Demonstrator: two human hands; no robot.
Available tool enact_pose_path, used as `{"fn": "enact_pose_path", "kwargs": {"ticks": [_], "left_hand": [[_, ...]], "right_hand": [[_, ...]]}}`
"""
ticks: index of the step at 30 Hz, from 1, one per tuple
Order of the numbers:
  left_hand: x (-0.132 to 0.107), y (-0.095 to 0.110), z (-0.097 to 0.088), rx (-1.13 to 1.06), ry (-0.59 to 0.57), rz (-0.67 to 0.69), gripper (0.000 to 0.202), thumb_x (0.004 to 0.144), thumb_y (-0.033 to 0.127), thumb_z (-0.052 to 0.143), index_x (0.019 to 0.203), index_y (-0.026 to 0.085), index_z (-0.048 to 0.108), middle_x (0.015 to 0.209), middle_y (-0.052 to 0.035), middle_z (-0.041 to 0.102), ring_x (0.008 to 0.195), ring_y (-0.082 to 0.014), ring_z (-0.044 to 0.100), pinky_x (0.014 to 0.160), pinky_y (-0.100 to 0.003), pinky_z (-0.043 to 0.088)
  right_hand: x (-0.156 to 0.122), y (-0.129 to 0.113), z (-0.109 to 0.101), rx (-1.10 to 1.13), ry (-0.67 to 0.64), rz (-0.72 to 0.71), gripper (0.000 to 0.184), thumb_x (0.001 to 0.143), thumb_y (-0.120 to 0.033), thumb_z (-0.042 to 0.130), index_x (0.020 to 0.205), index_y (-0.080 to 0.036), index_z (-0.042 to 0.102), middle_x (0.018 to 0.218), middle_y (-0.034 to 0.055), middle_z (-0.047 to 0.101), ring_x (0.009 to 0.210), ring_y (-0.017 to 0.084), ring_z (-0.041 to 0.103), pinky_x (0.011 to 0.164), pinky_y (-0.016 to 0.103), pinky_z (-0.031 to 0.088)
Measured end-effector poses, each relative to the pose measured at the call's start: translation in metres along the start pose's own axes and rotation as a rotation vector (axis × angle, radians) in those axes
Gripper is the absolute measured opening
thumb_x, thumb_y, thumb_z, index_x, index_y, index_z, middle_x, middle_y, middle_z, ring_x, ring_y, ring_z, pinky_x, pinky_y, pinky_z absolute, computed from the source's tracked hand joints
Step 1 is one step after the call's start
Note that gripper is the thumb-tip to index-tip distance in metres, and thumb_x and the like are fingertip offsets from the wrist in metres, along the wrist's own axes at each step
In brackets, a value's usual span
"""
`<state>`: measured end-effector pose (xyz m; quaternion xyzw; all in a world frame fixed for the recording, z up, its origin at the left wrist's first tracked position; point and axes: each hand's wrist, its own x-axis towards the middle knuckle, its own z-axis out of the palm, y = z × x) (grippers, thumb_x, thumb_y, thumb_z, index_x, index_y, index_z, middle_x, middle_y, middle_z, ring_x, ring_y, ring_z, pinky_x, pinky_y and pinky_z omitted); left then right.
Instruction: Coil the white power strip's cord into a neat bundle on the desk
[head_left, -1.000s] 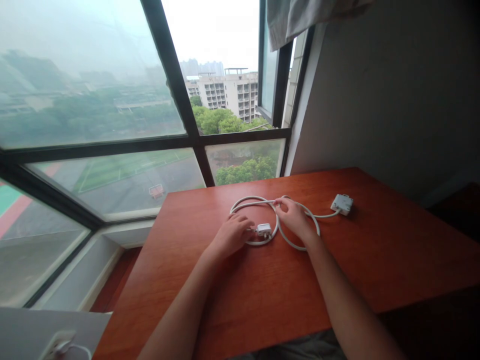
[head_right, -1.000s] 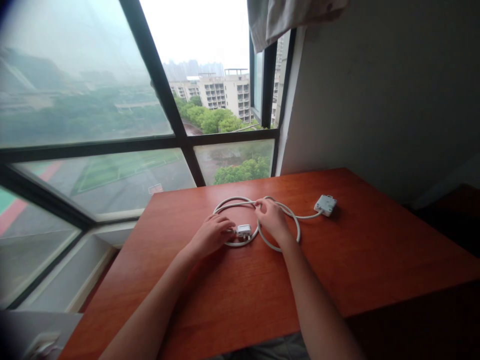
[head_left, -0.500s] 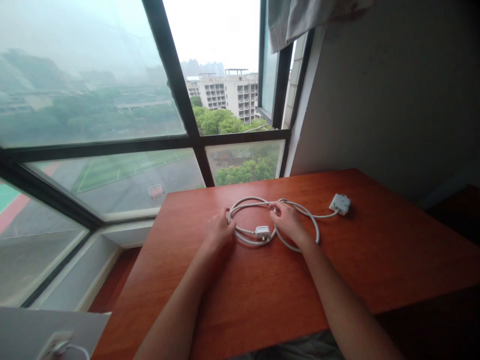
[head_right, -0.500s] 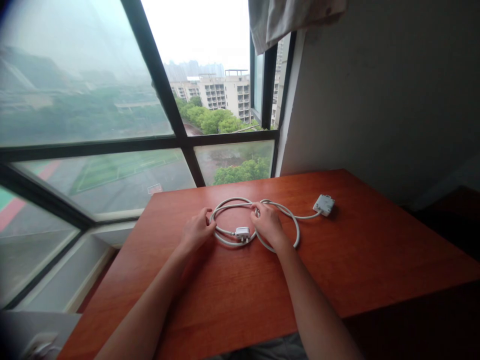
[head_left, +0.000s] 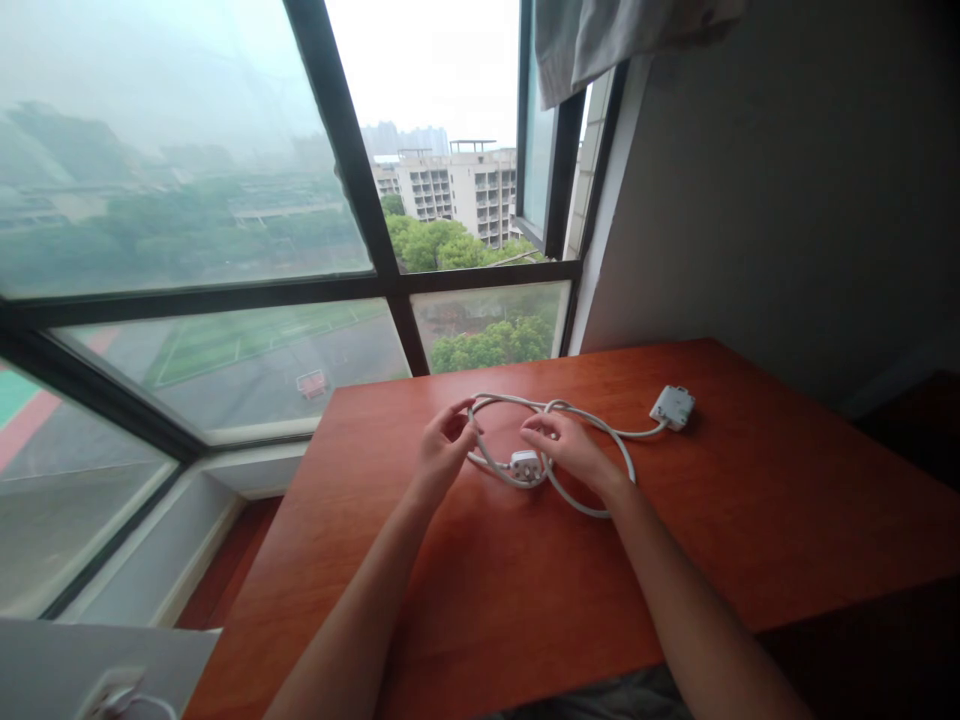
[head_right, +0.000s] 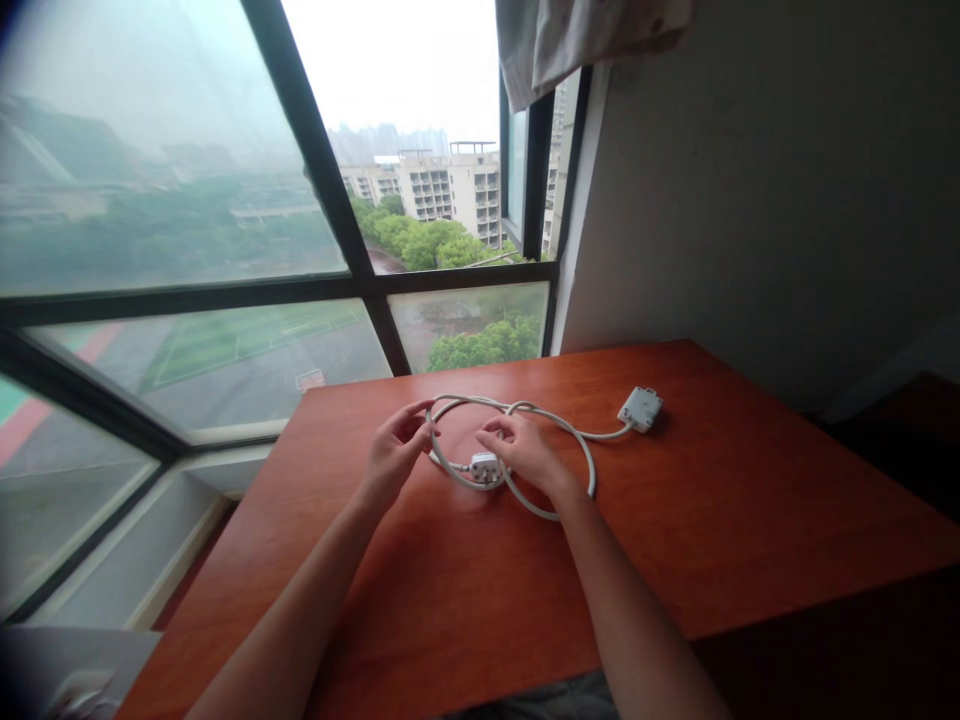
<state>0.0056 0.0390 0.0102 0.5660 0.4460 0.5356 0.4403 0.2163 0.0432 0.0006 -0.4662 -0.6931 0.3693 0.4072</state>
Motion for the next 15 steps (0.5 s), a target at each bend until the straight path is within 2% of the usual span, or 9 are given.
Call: {"fn": "enact_pose_path", "kwargs": {"ticks": [5, 9, 10, 12, 13, 15], "left_hand": [[-0.01, 0.007, 0.023, -0.161, -0.074, 0.045, 0.066, 0.082, 0.034, 0.066, 0.139, 0.019, 0.037, 0.093, -0.0063, 0.068, 0.079, -0.0146, 0.064, 0.072, -0.027, 0.053], [-0.01, 0.0, 0.026, -0.146, -0.099, 0.093, 0.07, 0.087, 0.038, 0.06, 0.144, 0.023, 0.022, 0.104, -0.0091, 0.066, 0.086, -0.0175, 0.066, 0.077, -0.032, 0.053], [-0.009, -0.003, 0.022, -0.094, -0.091, 0.117, 0.066, 0.088, 0.038, 0.057, 0.143, 0.023, 0.023, 0.105, -0.0094, 0.066, 0.087, -0.0176, 0.066, 0.078, -0.032, 0.053], [-0.007, -0.007, 0.012, 0.082, -0.118, 0.171, 0.051, 0.09, 0.036, 0.053, 0.136, 0.022, 0.035, 0.105, -0.0094, 0.065, 0.089, -0.0177, 0.065, 0.08, -0.032, 0.052], [-0.006, -0.009, 0.007, 0.201, -0.172, 0.199, 0.043, 0.089, 0.033, 0.053, 0.129, 0.021, 0.043, 0.104, -0.0091, 0.065, 0.09, -0.0179, 0.064, 0.081, -0.033, 0.051], [-0.006, -0.01, -0.002, 0.452, -0.364, 0.254, 0.028, 0.086, 0.027, 0.055, 0.113, 0.02, 0.058, 0.102, -0.0079, 0.066, 0.091, -0.0182, 0.063, 0.083, -0.032, 0.049]], "right_hand": [[-0.009, -0.019, 0.014, 0.074, -0.151, 0.033, 0.036, 0.076, -0.047, 0.067, 0.096, -0.018, 0.071, 0.093, 0.0057, 0.068, 0.078, 0.019, 0.062, 0.066, 0.028, 0.048], [-0.01, -0.028, 0.015, 0.106, -0.127, -0.044, 0.024, 0.082, -0.041, 0.062, 0.089, -0.021, 0.074, 0.088, 0.004, 0.069, 0.082, 0.02, 0.061, 0.072, 0.03, 0.048], [-0.01, -0.029, 0.013, 0.13, -0.085, -0.045, 0.024, 0.083, -0.041, 0.059, 0.088, -0.021, 0.073, 0.087, 0.0037, 0.069, 0.083, 0.02, 0.061, 0.074, 0.031, 0.048], [-0.008, -0.028, 0.008, 0.214, 0.033, -0.027, 0.025, 0.084, -0.041, 0.058, 0.088, -0.021, 0.073, 0.088, 0.0033, 0.069, 0.085, 0.02, 0.06, 0.077, 0.032, 0.047], [-0.007, -0.027, 0.005, 0.27, 0.092, -0.013, 0.025, 0.083, -0.041, 0.059, 0.088, -0.02, 0.072, 0.088, 0.0033, 0.069, 0.085, 0.02, 0.06, 0.077, 0.032, 0.047], [-0.005, -0.023, -0.002, 0.386, 0.2, 0.01, 0.025, 0.08, -0.041, 0.063, 0.087, -0.019, 0.071, 0.089, 0.004, 0.069, 0.085, 0.019, 0.06, 0.075, 0.03, 0.048]]}}
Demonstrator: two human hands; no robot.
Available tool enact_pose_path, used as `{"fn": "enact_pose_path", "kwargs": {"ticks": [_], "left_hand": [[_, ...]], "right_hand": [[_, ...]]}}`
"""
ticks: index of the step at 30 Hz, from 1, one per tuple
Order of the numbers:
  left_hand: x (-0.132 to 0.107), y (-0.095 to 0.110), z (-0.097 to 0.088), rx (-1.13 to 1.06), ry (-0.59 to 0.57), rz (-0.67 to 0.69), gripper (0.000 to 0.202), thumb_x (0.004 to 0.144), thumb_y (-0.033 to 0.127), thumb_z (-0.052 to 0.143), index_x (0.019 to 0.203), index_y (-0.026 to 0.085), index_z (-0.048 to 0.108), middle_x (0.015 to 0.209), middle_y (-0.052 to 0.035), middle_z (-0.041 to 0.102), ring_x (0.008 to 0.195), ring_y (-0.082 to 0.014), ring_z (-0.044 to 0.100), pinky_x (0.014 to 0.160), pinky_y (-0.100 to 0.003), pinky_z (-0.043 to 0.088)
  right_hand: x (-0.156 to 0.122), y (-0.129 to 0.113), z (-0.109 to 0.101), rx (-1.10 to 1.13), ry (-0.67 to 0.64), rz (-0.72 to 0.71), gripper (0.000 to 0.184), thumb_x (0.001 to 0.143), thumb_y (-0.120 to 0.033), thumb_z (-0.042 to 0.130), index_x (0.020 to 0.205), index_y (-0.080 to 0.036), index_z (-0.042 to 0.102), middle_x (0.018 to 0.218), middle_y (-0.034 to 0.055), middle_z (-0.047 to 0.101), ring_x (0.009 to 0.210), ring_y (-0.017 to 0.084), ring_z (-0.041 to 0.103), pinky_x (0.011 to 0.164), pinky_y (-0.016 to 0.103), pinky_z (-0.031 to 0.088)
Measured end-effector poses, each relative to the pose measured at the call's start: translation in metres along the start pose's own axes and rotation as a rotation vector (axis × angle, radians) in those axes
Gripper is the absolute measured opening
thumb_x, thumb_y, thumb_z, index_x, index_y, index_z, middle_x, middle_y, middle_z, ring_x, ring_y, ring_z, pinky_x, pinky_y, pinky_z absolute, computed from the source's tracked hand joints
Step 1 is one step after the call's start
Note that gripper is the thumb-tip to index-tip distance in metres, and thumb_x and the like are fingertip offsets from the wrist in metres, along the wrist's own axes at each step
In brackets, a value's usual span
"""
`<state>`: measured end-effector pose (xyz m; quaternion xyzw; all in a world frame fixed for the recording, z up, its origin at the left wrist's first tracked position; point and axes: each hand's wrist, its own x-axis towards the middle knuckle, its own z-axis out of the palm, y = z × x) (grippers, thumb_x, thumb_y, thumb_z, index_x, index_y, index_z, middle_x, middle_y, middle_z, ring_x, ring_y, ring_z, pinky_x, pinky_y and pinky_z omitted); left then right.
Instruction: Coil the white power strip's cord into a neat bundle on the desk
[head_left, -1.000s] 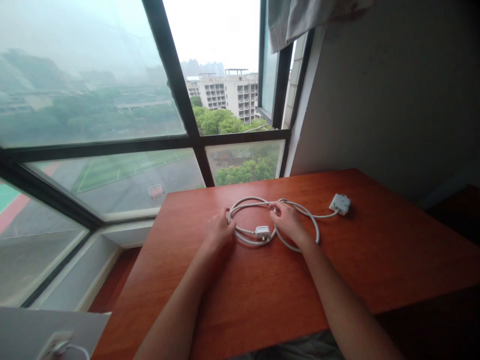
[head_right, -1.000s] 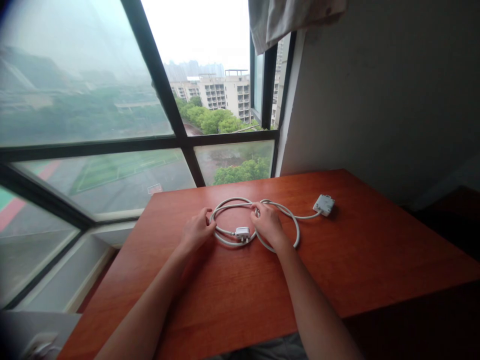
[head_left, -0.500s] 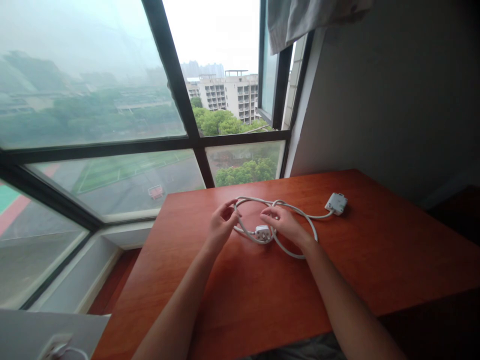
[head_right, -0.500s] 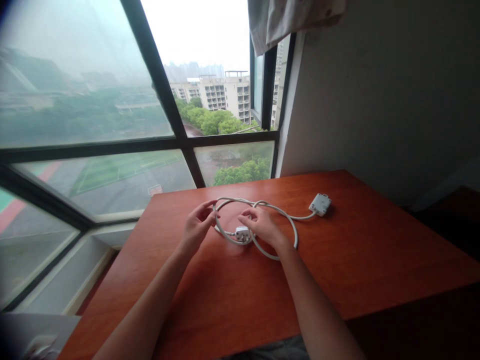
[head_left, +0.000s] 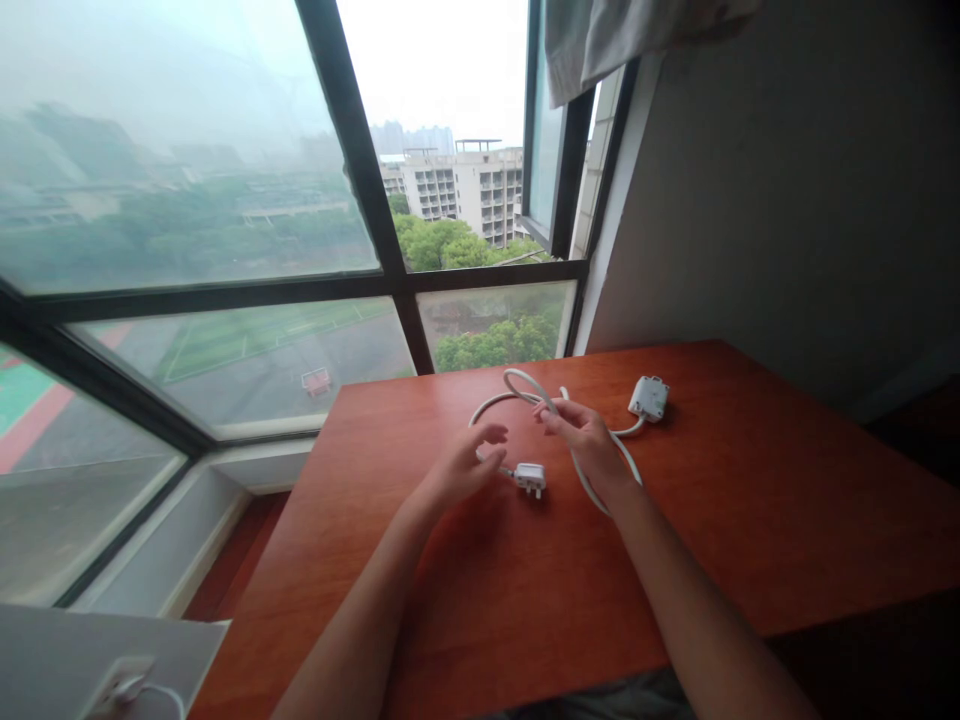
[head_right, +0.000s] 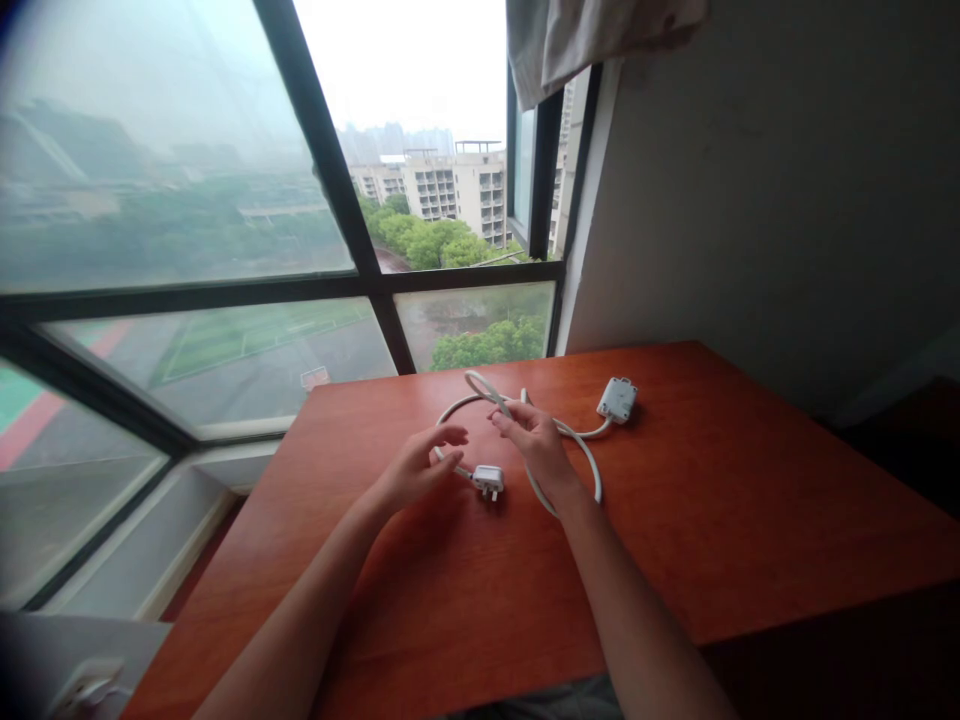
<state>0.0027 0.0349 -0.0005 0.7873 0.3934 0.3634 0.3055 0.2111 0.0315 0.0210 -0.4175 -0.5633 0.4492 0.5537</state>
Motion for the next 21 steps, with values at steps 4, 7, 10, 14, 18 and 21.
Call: {"fn": "enact_pose_path", "kwargs": {"ticks": [4, 7, 10, 14, 18, 21], "left_hand": [[-0.005, 0.004, -0.004, 0.362, -0.288, 0.086, 0.023, 0.077, 0.017, 0.06, 0.098, 0.023, 0.067, 0.098, -0.0051, 0.066, 0.091, -0.0192, 0.062, 0.084, -0.03, 0.045], [-0.004, 0.008, -0.005, 0.495, -0.321, 0.06, 0.019, 0.08, 0.013, 0.055, 0.091, 0.023, 0.068, 0.092, -0.0048, 0.066, 0.087, -0.0183, 0.061, 0.084, -0.03, 0.043], [-0.001, 0.009, -0.012, 0.386, -0.273, 0.07, 0.018, 0.086, 0.016, 0.051, 0.091, 0.021, 0.067, 0.093, -0.006, 0.065, 0.083, -0.0166, 0.06, 0.08, -0.028, 0.044], [0.001, 0.004, -0.032, 0.045, 0.026, 0.011, 0.017, 0.09, 0.03, 0.052, 0.087, 0.018, 0.064, 0.084, -0.0045, 0.065, 0.077, -0.0157, 0.059, 0.072, -0.026, 0.045], [0.0, -0.005, -0.054, -0.3, 0.361, -0.115, 0.02, 0.086, 0.036, 0.06, 0.085, 0.016, 0.062, 0.073, -0.0019, 0.06, 0.069, -0.0131, 0.056, 0.068, -0.026, 0.046], [-0.002, -0.014, -0.07, -0.584, 0.564, -0.197, 0.025, 0.082, 0.036, 0.065, 0.096, 0.016, 0.062, 0.07, 0.0007, 0.056, 0.063, -0.01, 0.053, 0.061, -0.022, 0.045]], "right_hand": [[0.004, 0.002, -0.01, 0.111, 0.128, 0.0, 0.023, 0.077, -0.041, 0.066, 0.085, -0.02, 0.071, 0.093, 0.0048, 0.068, 0.085, 0.018, 0.06, 0.071, 0.028, 0.048], [0.005, 0.003, -0.012, 0.106, 0.143, -0.011, 0.024, 0.077, -0.041, 0.066, 0.087, -0.02, 0.072, 0.092, 0.0046, 0.068, 0.083, 0.017, 0.06, 0.07, 0.027, 0.048], [0.005, 0.004, -0.012, 0.101, 0.126, -0.019, 0.026, 0.081, -0.043, 0.063, 0.088, -0.02, 0.073, 0.092, 0.0051, 0.069, 0.084, 0.017, 0.06, 0.069, 0.027, 0.047], [0.006, 0.005, -0.011, 0.094, 0.097, -0.014, 0.028, 0.083, -0.043, 0.06, 0.088, -0.019, 0.073, 0.094, 0.0059, 0.069, 0.087, 0.018, 0.061, 0.07, 0.027, 0.047], [0.007, 0.005, -0.011, 0.1, 0.107, -0.014, 0.027, 0.082, -0.042, 0.059, 0.086, -0.018, 0.072, 0.093, 0.0074, 0.069, 0.086, 0.019, 0.062, 0.067, 0.027, 0.047], [0.007, 0.005, -0.013, 0.113, 0.083, 0.003, 0.025, 0.081, -0.036, 0.059, 0.096, -0.018, 0.069, 0.092, 0.0065, 0.069, 0.08, 0.017, 0.062, 0.069, 0.028, 0.047]]}}
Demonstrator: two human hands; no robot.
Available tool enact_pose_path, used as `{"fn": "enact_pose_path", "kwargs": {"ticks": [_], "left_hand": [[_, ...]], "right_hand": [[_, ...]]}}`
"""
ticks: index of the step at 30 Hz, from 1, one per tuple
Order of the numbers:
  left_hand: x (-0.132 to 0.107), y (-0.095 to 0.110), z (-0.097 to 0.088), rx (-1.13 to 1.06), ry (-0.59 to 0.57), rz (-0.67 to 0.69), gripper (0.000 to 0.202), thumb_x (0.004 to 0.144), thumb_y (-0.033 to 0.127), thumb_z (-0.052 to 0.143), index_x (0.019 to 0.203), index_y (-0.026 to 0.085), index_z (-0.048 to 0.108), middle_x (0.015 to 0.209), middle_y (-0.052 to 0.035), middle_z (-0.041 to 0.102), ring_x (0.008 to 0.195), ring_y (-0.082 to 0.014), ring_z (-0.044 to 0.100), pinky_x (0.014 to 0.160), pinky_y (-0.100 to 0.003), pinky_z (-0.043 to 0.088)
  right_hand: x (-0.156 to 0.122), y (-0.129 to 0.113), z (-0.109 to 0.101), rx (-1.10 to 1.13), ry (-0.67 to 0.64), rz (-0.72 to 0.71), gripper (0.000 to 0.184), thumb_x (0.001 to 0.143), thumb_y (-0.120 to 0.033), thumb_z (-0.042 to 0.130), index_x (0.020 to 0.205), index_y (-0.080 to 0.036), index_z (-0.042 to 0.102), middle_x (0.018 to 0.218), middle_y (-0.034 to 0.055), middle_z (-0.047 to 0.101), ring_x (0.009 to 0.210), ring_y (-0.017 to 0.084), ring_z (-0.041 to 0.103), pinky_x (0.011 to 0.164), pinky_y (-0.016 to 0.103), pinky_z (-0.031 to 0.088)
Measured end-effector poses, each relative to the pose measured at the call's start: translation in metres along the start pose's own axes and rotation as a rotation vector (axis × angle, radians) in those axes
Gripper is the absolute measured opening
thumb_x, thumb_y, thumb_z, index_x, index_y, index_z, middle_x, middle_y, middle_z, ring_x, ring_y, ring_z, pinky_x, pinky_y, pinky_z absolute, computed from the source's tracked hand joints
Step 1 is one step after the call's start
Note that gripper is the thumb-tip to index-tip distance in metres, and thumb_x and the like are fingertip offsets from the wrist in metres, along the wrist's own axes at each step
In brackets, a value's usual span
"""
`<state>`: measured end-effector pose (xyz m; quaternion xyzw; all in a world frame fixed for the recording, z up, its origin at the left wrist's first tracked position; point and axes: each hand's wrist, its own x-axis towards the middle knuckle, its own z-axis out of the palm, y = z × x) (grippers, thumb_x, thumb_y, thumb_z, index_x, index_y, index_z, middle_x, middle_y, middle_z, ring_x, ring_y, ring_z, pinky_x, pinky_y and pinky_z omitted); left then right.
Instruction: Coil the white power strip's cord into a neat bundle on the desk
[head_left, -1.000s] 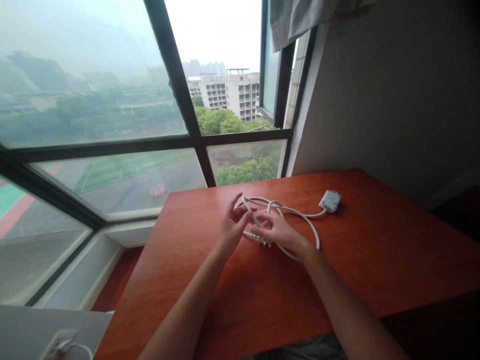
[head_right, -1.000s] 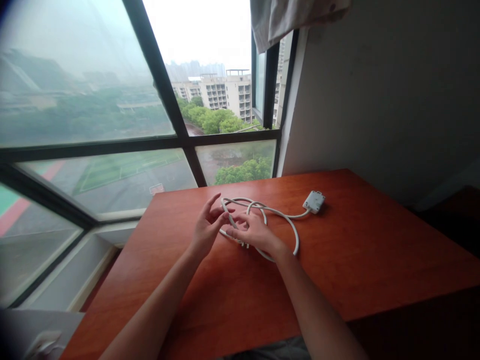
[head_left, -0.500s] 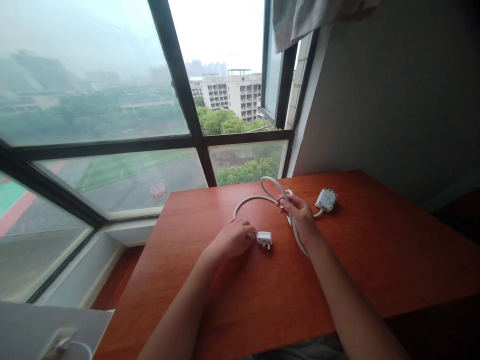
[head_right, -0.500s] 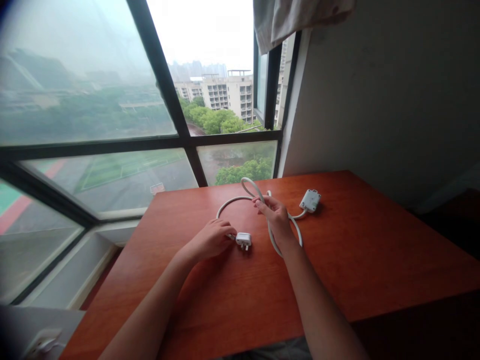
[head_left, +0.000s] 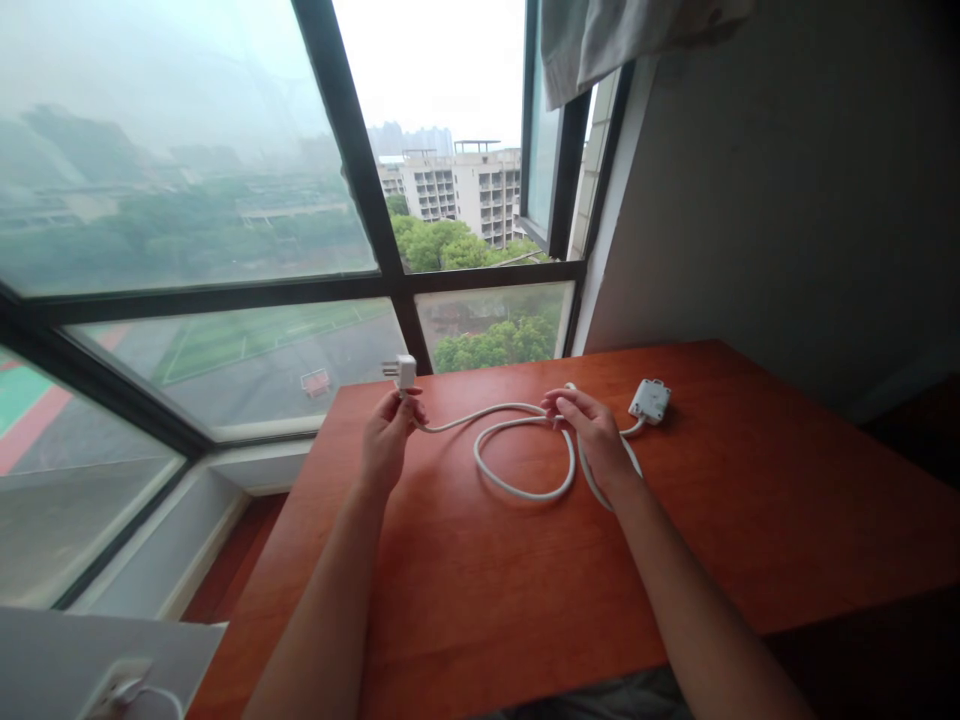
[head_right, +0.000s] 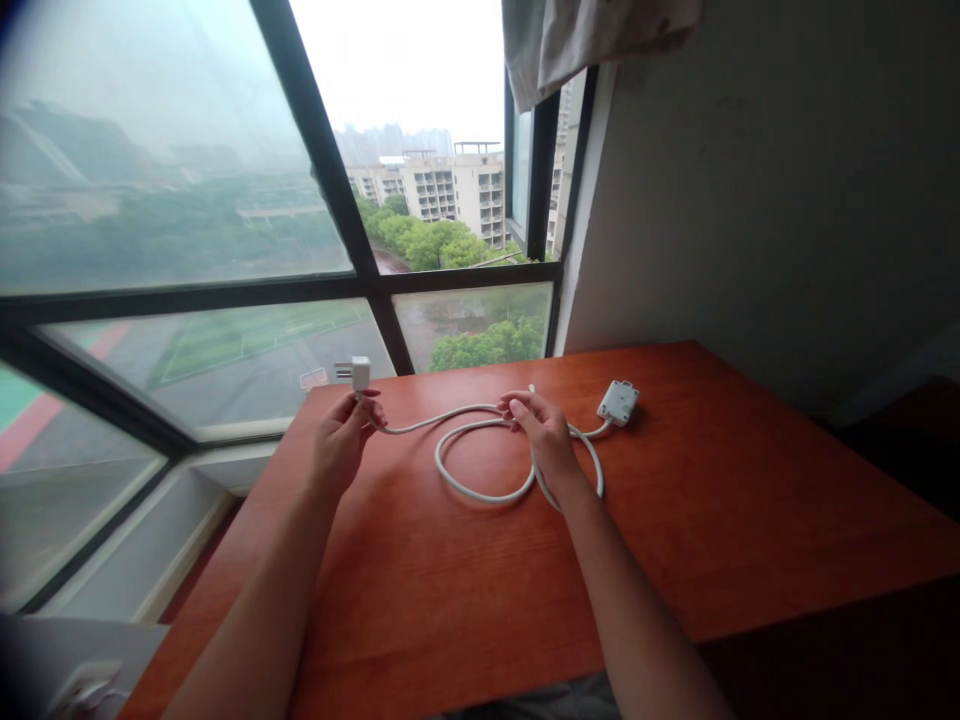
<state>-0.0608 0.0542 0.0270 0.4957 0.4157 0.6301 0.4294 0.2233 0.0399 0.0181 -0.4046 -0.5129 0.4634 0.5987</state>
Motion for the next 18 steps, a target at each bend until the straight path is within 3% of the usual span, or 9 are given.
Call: {"fn": "enact_pose_path", "kwargs": {"ticks": [5, 8, 10, 14, 18], "left_hand": [[0.015, -0.002, -0.037, -0.332, 0.31, -0.042, 0.016, 0.08, 0.023, 0.065, 0.091, 0.014, 0.061, 0.06, 0.0057, 0.045, 0.048, -0.0043, 0.041, 0.047, -0.016, 0.037], [0.022, -0.004, -0.063, -0.408, 0.504, -0.043, 0.004, 0.086, 0.017, 0.056, 0.084, 0.014, 0.058, 0.058, 0.0066, 0.043, 0.042, -0.0027, 0.034, 0.041, -0.014, 0.031], [0.024, -0.006, -0.079, -0.442, 0.603, -0.081, 0.009, 0.089, 0.016, 0.05, 0.081, 0.015, 0.054, 0.056, 0.0075, 0.041, 0.039, -0.0022, 0.031, 0.039, -0.013, 0.029], [0.028, -0.012, -0.098, -0.465, 0.689, -0.179, 0.018, 0.092, 0.019, 0.048, 0.075, 0.017, 0.045, 0.051, 0.0099, 0.034, 0.034, -0.001, 0.025, 0.036, -0.012, 0.023], [0.028, -0.017, -0.096, -0.467, 0.706, -0.173, 0.018, 0.091, 0.021, 0.049, 0.075, 0.017, 0.044, 0.051, 0.0105, 0.032, 0.033, -0.0009, 0.025, 0.035, -0.012, 0.021]], "right_hand": [[0.002, -0.001, -0.012, -0.007, -0.033, -0.001, 0.047, 0.075, -0.022, 0.057, 0.122, -0.021, 0.055, 0.09, 0.0034, 0.069, 0.078, 0.016, 0.061, 0.074, 0.031, 0.048], [0.004, -0.003, -0.024, -0.06, 0.01, -0.024, 0.053, 0.076, -0.022, 0.056, 0.129, -0.02, 0.048, 0.087, 0.0029, 0.069, 0.077, 0.016, 0.062, 0.075, 0.032, 0.048], [0.005, -0.004, -0.033, -0.112, 0.042, -0.031, 0.052, 0.077, -0.025, 0.056, 0.128, -0.019, 0.049, 0.086, 0.0035, 0.069, 0.076, 0.017, 0.062, 0.076, 0.034, 0.049], [0.008, -0.007, -0.047, -0.315, 0.119, -0.075, 0.04, 0.081, -0.029, 0.054, 0.119, -0.017, 0.057, 0.087, 0.0059, 0.069, 0.08, 0.02, 0.064, 0.077, 0.036, 0.05], [0.009, -0.014, -0.045, -0.812, 0.067, -0.229, 0.033, 0.08, -0.026, 0.054, 0.11, -0.02, 0.066, 0.094, 0.0085, 0.068, 0.082, 0.022, 0.062, 0.079, 0.037, 0.047]]}}
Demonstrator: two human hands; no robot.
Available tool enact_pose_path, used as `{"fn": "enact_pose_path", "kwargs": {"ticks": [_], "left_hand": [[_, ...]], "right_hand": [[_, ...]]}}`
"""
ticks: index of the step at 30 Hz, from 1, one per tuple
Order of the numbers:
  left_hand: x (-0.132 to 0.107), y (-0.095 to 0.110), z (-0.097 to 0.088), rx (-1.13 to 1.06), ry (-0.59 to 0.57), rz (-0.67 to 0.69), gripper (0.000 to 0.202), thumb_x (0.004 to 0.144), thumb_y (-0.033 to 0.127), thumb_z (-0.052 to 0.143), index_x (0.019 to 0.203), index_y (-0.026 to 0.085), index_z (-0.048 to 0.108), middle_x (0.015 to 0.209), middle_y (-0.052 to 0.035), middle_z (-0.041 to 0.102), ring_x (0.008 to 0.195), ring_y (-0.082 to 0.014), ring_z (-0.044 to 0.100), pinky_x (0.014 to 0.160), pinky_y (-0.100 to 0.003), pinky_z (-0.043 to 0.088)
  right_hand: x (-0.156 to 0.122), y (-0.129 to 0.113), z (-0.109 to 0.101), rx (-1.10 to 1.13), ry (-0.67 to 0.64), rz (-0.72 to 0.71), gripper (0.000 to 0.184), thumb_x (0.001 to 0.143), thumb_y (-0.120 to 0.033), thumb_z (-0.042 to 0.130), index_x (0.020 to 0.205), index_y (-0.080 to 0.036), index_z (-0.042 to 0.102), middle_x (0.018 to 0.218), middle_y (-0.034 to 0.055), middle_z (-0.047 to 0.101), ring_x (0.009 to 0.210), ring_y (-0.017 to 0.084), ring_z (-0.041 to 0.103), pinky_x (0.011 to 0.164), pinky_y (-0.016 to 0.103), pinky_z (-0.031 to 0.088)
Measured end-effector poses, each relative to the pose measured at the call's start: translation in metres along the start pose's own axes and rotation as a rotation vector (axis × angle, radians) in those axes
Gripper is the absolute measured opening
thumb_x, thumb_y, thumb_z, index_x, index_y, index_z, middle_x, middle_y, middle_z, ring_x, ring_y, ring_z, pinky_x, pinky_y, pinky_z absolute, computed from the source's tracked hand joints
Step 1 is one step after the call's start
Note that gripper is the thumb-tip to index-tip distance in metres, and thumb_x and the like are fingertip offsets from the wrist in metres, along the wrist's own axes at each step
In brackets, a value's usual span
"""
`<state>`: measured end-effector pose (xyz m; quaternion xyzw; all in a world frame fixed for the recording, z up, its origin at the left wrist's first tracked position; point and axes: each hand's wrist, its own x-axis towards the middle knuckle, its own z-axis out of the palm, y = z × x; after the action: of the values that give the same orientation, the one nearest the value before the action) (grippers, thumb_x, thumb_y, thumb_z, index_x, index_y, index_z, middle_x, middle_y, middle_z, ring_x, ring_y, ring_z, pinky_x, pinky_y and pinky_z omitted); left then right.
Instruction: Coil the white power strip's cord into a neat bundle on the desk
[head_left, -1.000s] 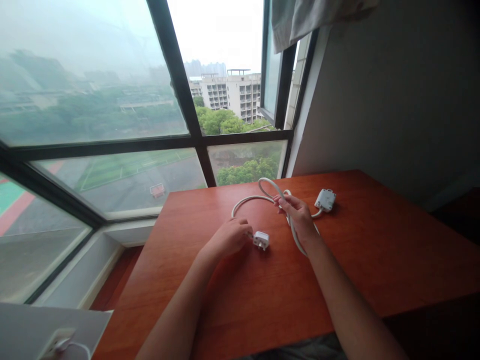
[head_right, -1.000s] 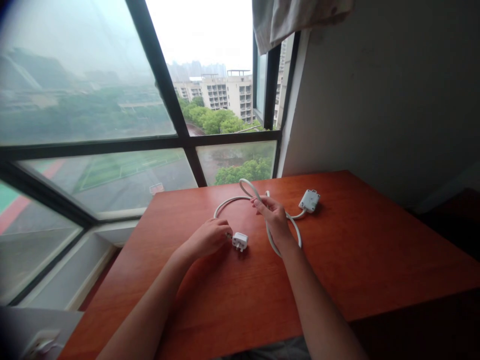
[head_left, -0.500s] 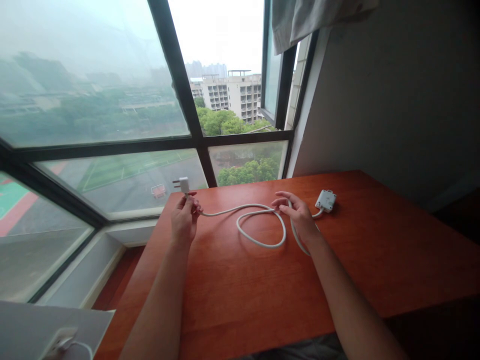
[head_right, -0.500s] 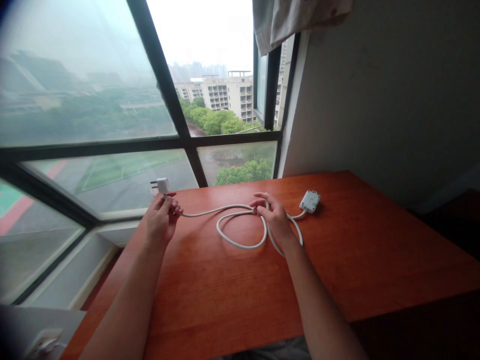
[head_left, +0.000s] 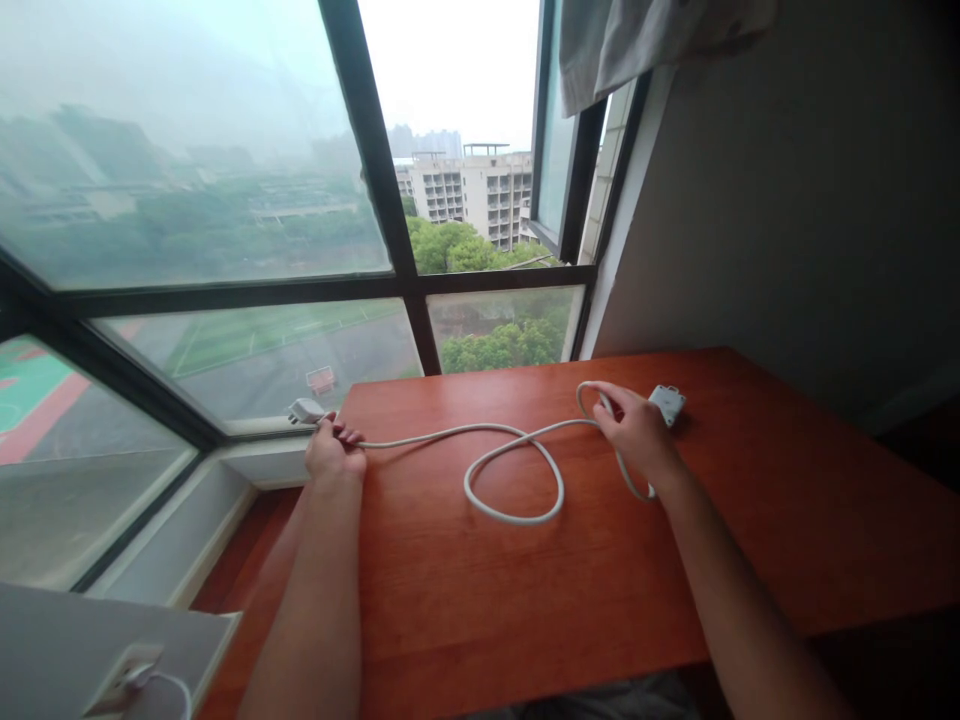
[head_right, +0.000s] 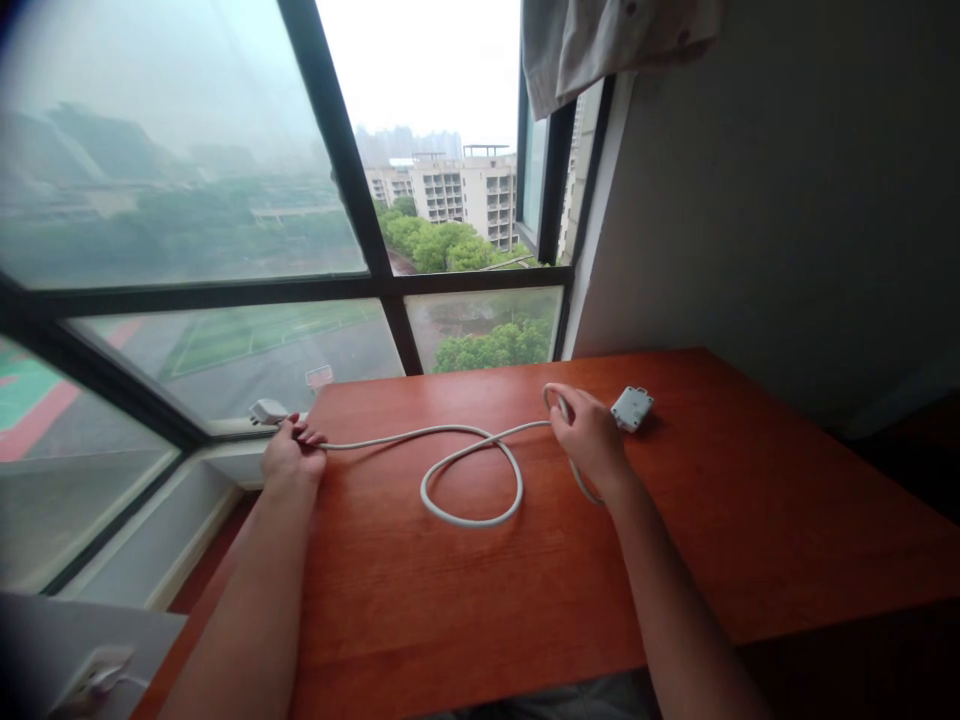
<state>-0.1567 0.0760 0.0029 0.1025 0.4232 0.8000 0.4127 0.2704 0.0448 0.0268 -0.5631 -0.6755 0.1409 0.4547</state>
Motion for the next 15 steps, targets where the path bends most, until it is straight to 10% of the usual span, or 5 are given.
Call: {"fn": "enact_pose_path", "kwargs": {"ticks": [4, 7, 15], "left_hand": [[-0.012, -0.003, 0.009, 0.036, -0.065, 0.067, 0.006, 0.085, 0.019, 0.054, 0.081, 0.016, 0.051, 0.055, 0.0088, 0.04, 0.036, -0.0013, 0.028, 0.035, -0.013, 0.023], [-0.025, -0.005, 0.017, 0.175, -0.196, 0.156, 0.01, 0.081, 0.023, 0.056, 0.085, 0.015, 0.056, 0.055, 0.0083, 0.041, 0.036, -0.0017, 0.027, 0.035, -0.014, 0.022], [-0.039, -0.017, 0.027, 0.779, -0.535, 0.441, 0.029, 0.086, 0.044, 0.051, 0.097, 0.018, 0.059, 0.062, 0.0023, 0.054, 0.048, -0.0099, 0.047, 0.046, -0.02, 0.036]], "right_hand": [[0.001, -0.01, 0.008, -0.082, -0.178, -0.109, 0.029, 0.075, -0.026, 0.059, 0.1, -0.02, 0.071, 0.089, 0.0074, 0.067, 0.077, 0.02, 0.06, 0.073, 0.034, 0.047], [0.005, -0.015, 0.007, 0.202, -0.146, 0.083, 0.031, 0.074, -0.03, 0.061, 0.102, -0.019, 0.068, 0.084, 0.0048, 0.066, 0.068, 0.016, 0.058, 0.061, 0.028, 0.047], [0.043, -0.053, -0.066, 0.874, -0.026, 0.26, 0.049, 0.062, -0.016, 0.065, 0.11, -0.025, 0.063, 0.111, 0.0036, 0.064, 0.073, 0.011, 0.061, 0.045, 0.016, 0.039]]}}
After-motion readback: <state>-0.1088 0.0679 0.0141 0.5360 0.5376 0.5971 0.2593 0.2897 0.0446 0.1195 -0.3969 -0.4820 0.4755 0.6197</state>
